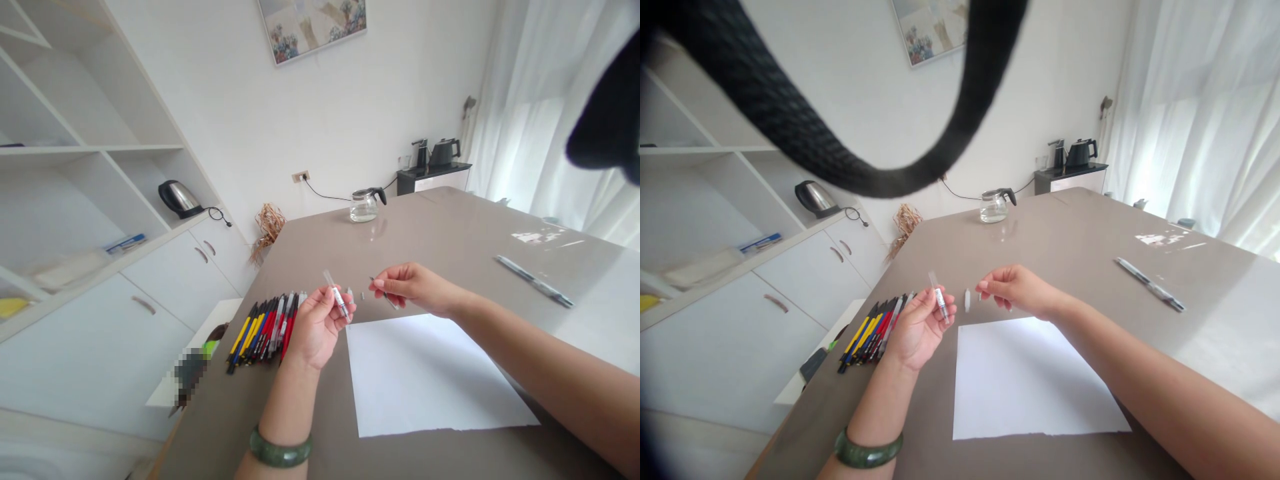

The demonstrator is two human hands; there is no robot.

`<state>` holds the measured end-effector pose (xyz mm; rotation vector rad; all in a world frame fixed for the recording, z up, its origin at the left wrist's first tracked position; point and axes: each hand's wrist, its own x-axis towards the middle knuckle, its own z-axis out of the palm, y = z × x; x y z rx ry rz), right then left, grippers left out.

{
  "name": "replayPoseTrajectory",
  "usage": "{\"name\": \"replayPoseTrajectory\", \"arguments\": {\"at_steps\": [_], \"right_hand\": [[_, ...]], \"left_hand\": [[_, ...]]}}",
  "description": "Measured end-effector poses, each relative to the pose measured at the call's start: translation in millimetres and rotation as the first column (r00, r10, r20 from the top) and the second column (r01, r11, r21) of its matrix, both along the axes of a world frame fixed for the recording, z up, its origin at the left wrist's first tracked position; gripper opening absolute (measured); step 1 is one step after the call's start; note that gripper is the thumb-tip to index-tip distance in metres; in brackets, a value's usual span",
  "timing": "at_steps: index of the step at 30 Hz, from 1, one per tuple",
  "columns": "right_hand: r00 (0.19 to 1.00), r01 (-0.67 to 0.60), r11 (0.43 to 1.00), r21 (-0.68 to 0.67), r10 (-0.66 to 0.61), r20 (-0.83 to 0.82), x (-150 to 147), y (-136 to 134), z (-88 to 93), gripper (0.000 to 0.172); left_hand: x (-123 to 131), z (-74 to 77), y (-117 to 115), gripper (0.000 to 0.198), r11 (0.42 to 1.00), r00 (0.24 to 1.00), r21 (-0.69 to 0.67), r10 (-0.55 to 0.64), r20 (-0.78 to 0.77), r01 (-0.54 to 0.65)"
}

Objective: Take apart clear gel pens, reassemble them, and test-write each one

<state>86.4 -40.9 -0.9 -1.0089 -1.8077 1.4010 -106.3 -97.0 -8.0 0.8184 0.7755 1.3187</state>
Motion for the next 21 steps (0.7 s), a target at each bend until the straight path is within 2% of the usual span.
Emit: {"name": "replayPoseTrajectory", "arguments": {"at_steps": [3, 5, 8, 11, 13, 15, 21], "right_hand": [[1.000, 0.006, 1.000, -0.001, -0.006, -0.010, 1.3, 3.4, -2.0, 0.031], [0.998, 0.057, 0.998, 0.010, -0.057, 0.021, 3.5, 8.0, -4.8, 0.030], [0.954, 0.222, 0.971, 0.084, -0.235, 0.187, 8.2, 17.8, -13.9, 0.030], [0.840, 0.323, 0.904, 0.280, -0.410, 0.356, 11.3, 26.6, -29.0, 0.027], [0.774, 0.284, 0.863, 0.418, -0.463, 0.431, 10.6, 29.5, -40.0, 0.025], [0.718, 0.199, 0.843, 0.500, -0.473, 0.511, 7.5, 30.0, -49.4, 0.025], [0.560, -0.002, 0.830, 0.558, -0.462, 0.688, -1.4, 29.8, -59.9, 0.022]], "left_hand": [[0.8, -1.8, 0.2, 0.016, 0.998, 0.999, 0.057, 0.026, -0.031, -0.024], [0.9, -3.4, 1.8, 0.020, 0.994, 0.990, 0.075, 0.085, -0.115, -0.076], [1.8, -5.5, 4.0, 0.024, 0.984, 0.959, 0.105, 0.166, -0.230, -0.145], [3.8, -7.7, 4.6, 0.024, 0.984, 0.959, 0.127, 0.156, -0.238, -0.129], [4.8, -9.9, 5.0, 0.023, 0.989, 0.965, 0.099, 0.129, -0.228, -0.109], [5.7, -12.5, 5.5, 0.022, 0.994, 0.970, 0.056, 0.105, -0.219, -0.095], [9.1, -18.2, 6.6, 0.021, 0.998, 0.988, -0.047, 0.031, -0.153, -0.038]]}}
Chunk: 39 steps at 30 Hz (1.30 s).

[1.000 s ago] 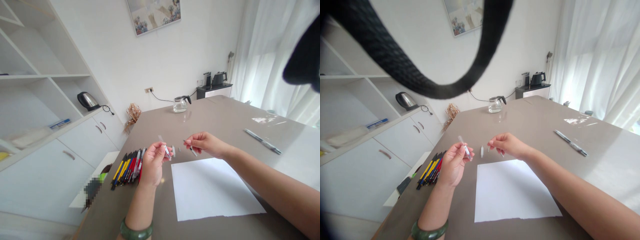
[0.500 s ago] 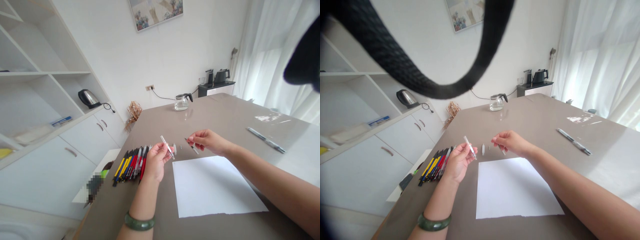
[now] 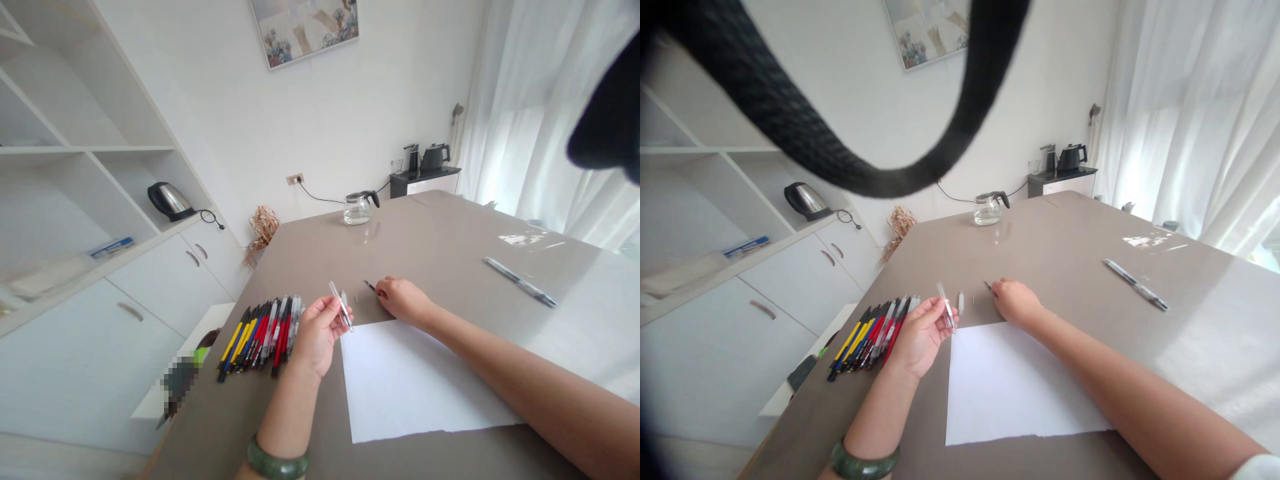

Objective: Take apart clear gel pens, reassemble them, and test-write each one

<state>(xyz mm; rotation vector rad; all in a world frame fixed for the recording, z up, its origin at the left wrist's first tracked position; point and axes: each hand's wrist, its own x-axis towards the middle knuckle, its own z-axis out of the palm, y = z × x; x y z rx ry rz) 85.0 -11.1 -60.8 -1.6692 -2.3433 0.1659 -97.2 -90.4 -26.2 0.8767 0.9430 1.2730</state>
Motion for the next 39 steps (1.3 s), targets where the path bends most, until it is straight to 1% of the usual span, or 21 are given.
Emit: {"name": "replayPoseTrajectory", "arguments": {"at_steps": [3, 10, 14, 17, 19, 20, 21, 22, 23, 24, 25, 26, 27, 28, 29, 30, 32, 39], "right_hand": [[0.998, 0.008, 1.000, -0.011, -0.008, 0.070, 1.7, 1.9, 0.6, 0.025], [0.991, -0.029, 0.999, -0.028, 0.032, 0.128, 6.7, 2.3, 4.4, 0.023], [0.990, -0.032, 0.999, -0.039, 0.037, 0.135, 8.1, 2.0, 5.6, 0.020], [0.992, -0.025, 0.999, -0.042, 0.030, 0.123, 10.8, 2.6, 9.1, 0.018], [0.998, -0.010, 1.000, -0.027, 0.012, 0.069, 13.4, 2.2, 15.6, 0.017], [1.000, 0.006, 1.000, -0.016, -0.006, -0.005, 14.7, 1.4, 20.5, 0.015], [0.993, 0.022, 1.000, -0.017, -0.024, -0.117, 15.8, 0.0, 26.6, 0.013], [0.964, 0.027, 0.999, -0.032, -0.035, -0.265, 16.5, -2.1, 33.6, 0.011], [0.902, 0.014, 0.998, -0.055, -0.037, -0.431, 16.8, -5.0, 41.2, 0.010], [0.807, -0.019, 0.997, -0.077, -0.030, -0.589, 16.6, -8.5, 49.1, 0.012], [0.697, -0.068, 0.994, -0.085, -0.014, -0.717, 15.9, -12.6, 56.9, 0.015], [0.582, -0.116, 0.991, -0.073, 0.008, -0.813, 14.8, -17.1, 64.1, 0.018], [0.484, -0.152, 0.987, -0.053, 0.028, -0.875, 13.3, -21.6, 70.5, 0.020], [0.411, -0.176, 0.984, -0.033, 0.043, -0.911, 11.5, -25.9, 75.6, 0.021], [0.366, -0.194, 0.981, -0.024, 0.050, -0.929, 9.6, -29.8, 79.5, 0.023], [0.344, -0.209, 0.978, -0.024, 0.051, -0.938, 7.7, -33.1, 82.1, 0.023], [0.342, -0.236, 0.971, -0.040, 0.045, -0.939, 4.1, -37.3, 83.9, 0.024], [0.410, -0.301, 0.946, -0.121, 0.014, -0.912, -1.8, -37.0, 75.9, 0.022]], "left_hand": [[1.5, -0.5, -0.3, 0.020, 1.000, 0.999, -0.006, -0.022, 0.026, 0.022], [3.1, 0.3, -1.5, 0.018, 0.999, 0.999, -0.025, -0.036, 0.028, 0.037], [4.2, 0.6, -1.6, 0.018, 0.999, 0.999, -0.023, -0.035, 0.000, 0.035], [5.3, 0.1, -1.4, 0.019, 0.999, 0.997, -0.005, -0.041, -0.066, 0.041], [6.0, -1.0, -1.5, 0.020, 0.999, 0.988, 0.021, -0.037, -0.147, 0.041], [6.5, -1.9, -1.5, 0.021, 0.998, 0.980, 0.038, -0.031, -0.196, 0.039], [7.0, -3.1, -1.4, 0.021, 0.998, 0.969, 0.059, -0.022, -0.247, 0.038], [7.6, -4.5, -1.3, 0.022, 0.996, 0.955, 0.080, -0.013, -0.295, 0.038], [8.3, -6.0, -1.0, 0.022, 0.994, 0.941, 0.099, -0.004, -0.340, 0.040], [8.9, -7.7, -0.6, 0.022, 0.992, 0.926, 0.116, 0.003, -0.378, 0.044], [9.6, -9.2, -0.1, 0.022, 0.990, 0.912, 0.131, 0.008, -0.410, 0.050], [10.4, -10.6, 0.3, 0.022, 0.988, 0.900, 0.143, 0.011, -0.437, 0.057], [11.1, -11.7, 0.8, 0.022, 0.986, 0.889, 0.155, 0.014, -0.457, 0.064], [11.8, -12.3, 1.0, 0.021, 0.984, 0.881, 0.164, 0.017, -0.472, 0.069], [12.4, -12.7, 1.1, 0.021, 0.982, 0.876, 0.172, 0.018, -0.482, 0.075], [13.1, -12.6, 1.0, 0.021, 0.981, 0.874, 0.178, 0.016, -0.486, 0.081], [14.1, -11.7, 0.2, 0.021, 0.979, 0.875, 0.181, 0.002, -0.484, 0.098], [13.6, -8.2, -1.6, 0.024, 0.981, 0.907, 0.141, -0.061, -0.417, 0.131]]}}
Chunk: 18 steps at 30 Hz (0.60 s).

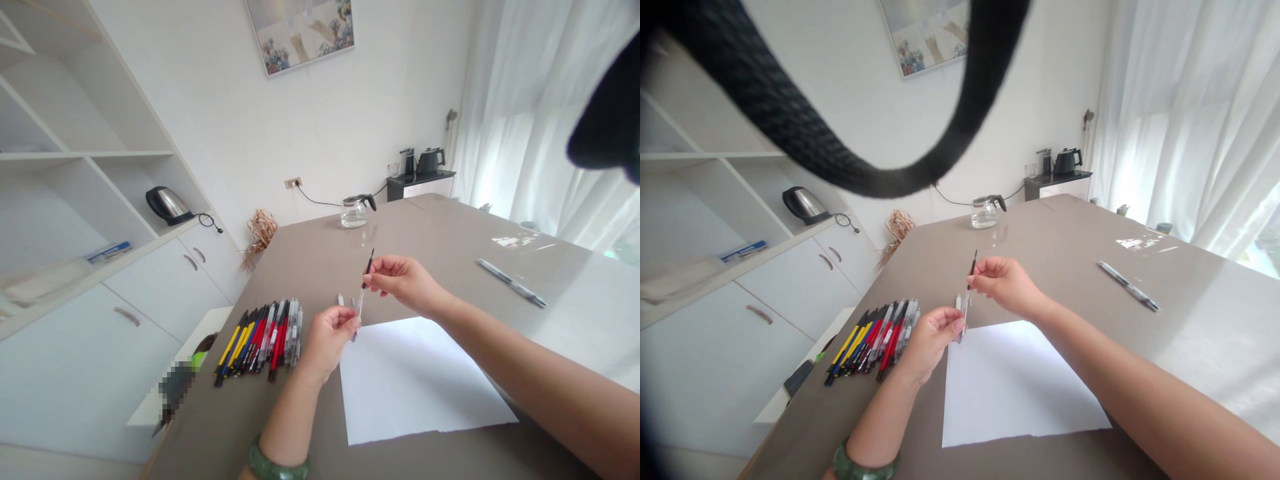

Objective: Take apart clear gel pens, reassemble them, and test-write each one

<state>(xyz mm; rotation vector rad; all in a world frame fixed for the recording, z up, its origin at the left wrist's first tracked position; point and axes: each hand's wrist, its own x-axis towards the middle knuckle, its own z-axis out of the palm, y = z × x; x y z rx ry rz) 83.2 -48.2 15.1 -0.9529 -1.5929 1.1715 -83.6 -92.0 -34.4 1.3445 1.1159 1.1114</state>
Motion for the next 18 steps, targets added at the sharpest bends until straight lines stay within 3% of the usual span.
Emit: {"name": "replayPoseTrajectory", "arguments": {"at_steps": [9, 18], "right_hand": [[0.995, -0.064, 0.993, -0.099, 0.071, 0.067, -7.4, -2.7, -10.4, 0.023], [0.983, -0.030, 0.999, -0.030, 0.035, 0.180, -8.1, -2.9, -15.5, 0.026]], "left_hand": [[-2.2, 8.1, -3.2, 0.027, 0.995, 0.995, -0.090, -0.033, 0.094, 0.042], [-5.4, 4.2, -1.5, 0.025, 0.994, 0.993, -0.100, -0.034, 0.113, 0.046]]}}
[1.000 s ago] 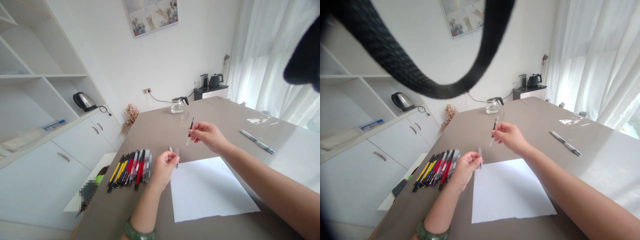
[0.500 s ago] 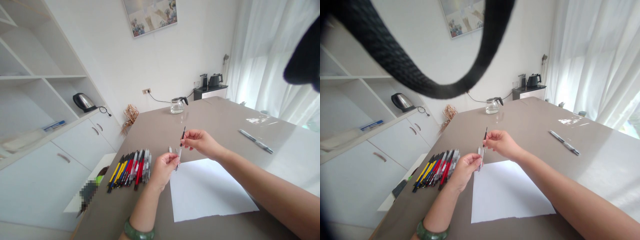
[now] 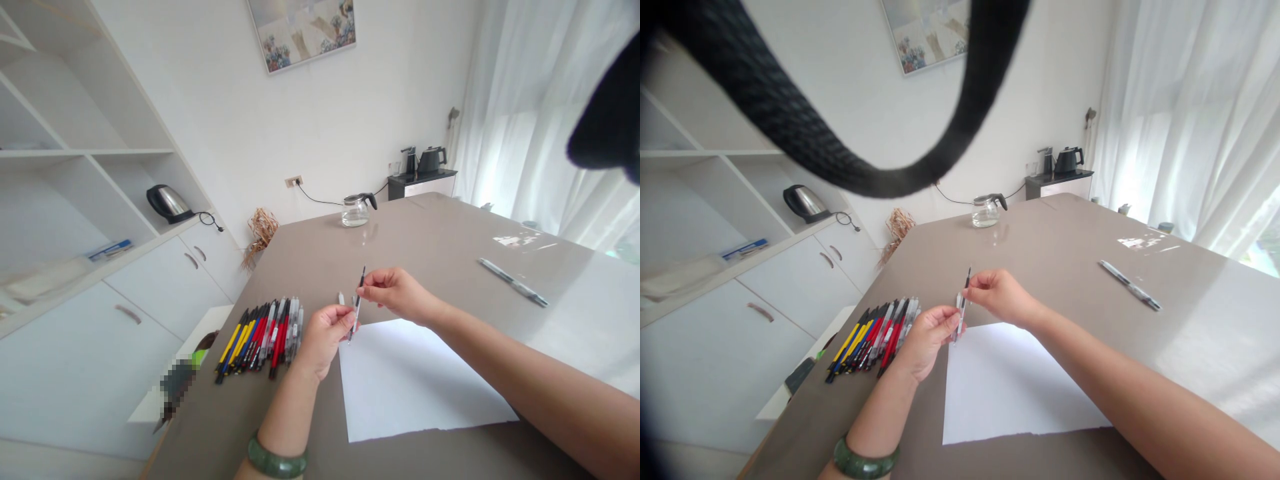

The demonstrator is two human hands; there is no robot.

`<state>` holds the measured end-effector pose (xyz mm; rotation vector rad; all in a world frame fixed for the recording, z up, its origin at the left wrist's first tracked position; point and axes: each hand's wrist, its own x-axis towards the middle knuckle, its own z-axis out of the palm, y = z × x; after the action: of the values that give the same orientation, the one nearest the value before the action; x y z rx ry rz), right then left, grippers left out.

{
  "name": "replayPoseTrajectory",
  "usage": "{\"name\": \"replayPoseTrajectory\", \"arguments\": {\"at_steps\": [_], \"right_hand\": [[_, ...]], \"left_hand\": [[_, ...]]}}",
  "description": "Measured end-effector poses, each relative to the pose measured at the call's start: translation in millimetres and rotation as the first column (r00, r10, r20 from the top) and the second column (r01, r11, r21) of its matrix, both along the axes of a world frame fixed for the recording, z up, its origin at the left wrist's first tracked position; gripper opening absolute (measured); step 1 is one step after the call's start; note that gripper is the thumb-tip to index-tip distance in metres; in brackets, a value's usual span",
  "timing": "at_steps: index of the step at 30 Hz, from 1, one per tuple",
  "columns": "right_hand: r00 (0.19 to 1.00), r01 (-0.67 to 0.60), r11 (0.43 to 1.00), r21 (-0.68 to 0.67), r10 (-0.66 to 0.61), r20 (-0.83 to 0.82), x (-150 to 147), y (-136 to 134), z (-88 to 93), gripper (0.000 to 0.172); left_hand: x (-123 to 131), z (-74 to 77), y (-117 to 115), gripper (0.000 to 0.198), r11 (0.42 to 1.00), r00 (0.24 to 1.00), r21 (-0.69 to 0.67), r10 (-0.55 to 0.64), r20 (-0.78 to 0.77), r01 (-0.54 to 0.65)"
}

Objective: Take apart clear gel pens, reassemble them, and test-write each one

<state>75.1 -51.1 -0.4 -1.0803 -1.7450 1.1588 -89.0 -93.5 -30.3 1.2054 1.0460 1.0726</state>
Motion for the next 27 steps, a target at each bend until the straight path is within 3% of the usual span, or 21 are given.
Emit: {"name": "replayPoseTrajectory", "arguments": {"at_steps": [10, 17, 21, 24, 27], "right_hand": [[0.991, -0.108, 0.988, -0.109, 0.098, -0.087, 0.6, -0.3, 2.1, 0.017], [0.990, -0.140, 0.984, -0.112, 0.141, 0.001, 5.2, 1.8, 3.4, 0.025], [0.965, 0.035, 0.998, -0.060, -0.018, 0.260, 14.2, 20.8, -9.7, 0.028], [0.806, 0.138, 0.989, 0.059, -0.147, 0.574, 13.9, 40.9, -23.4, 0.025], [0.692, 0.114, 0.988, 0.108, -0.157, 0.705, 1.5, 56.3, -32.7, 0.020]], "left_hand": [[3.2, -0.4, 0.7, 0.026, 1.000, 1.000, 0.004, -0.009, -0.012, 0.009], [-2.4, -0.7, 3.4, 0.029, 0.996, 0.996, 0.031, 0.078, 0.032, -0.079], [-16.1, -2.3, 10.6, 0.032, 0.961, 0.964, 0.079, 0.263, 0.031, -0.265], [-24.6, -5.7, 15.6, 0.033, 0.933, 0.939, 0.103, 0.343, 0.028, -0.344], [-27.3, -8.7, 17.5, 0.034, 0.928, 0.935, 0.117, 0.354, 0.026, -0.354]]}}
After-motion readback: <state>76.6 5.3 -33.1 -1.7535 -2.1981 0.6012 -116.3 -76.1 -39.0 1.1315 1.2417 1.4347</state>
